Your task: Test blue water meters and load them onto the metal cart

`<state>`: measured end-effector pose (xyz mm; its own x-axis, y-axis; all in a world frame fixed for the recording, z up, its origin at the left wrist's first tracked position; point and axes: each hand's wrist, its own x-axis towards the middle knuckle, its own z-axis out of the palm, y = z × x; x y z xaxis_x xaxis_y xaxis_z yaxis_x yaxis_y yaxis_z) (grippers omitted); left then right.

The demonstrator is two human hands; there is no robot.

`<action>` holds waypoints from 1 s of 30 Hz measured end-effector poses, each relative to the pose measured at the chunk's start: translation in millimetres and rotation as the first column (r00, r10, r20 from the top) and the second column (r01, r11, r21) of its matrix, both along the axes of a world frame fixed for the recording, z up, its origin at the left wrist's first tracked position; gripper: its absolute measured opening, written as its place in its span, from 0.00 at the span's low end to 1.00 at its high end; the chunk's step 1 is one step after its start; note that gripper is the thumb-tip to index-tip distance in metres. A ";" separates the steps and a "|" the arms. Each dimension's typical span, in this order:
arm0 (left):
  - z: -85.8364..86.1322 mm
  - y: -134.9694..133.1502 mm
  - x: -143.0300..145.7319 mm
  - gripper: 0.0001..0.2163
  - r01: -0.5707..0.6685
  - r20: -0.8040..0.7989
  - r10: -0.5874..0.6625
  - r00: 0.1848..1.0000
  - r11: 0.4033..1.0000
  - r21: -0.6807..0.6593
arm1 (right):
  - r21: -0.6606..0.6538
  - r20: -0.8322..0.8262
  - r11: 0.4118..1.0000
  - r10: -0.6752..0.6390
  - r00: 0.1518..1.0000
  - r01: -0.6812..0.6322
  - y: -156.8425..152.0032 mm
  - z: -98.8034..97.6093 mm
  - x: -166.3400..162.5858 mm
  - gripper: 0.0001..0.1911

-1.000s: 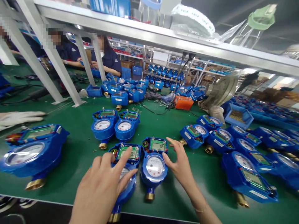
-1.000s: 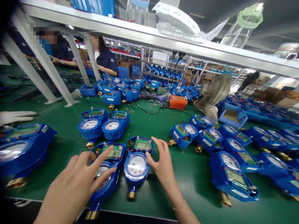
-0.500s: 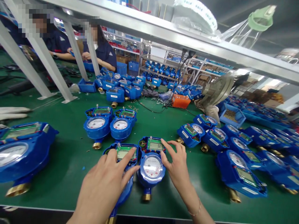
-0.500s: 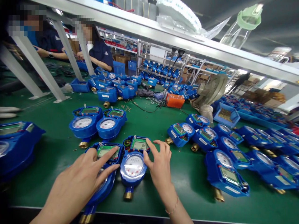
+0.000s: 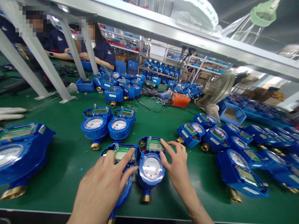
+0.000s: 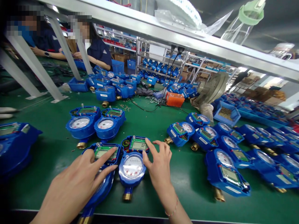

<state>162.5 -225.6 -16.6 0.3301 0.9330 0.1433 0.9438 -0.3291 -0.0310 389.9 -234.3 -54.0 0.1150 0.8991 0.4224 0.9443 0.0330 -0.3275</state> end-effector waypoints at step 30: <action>2.0 1.0 0.9 0.19 0.007 0.018 -0.007 1.000 1.000 -0.011 | -0.013 -0.012 1.000 0.005 1.000 -0.005 -0.4 0.8 -0.4 0.22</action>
<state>163.4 -224.6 -14.5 0.3343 0.9322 0.1386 0.9417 -0.3362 -0.0101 389.5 -234.6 -53.2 0.1153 0.9052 0.4090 0.9402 0.0335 -0.3390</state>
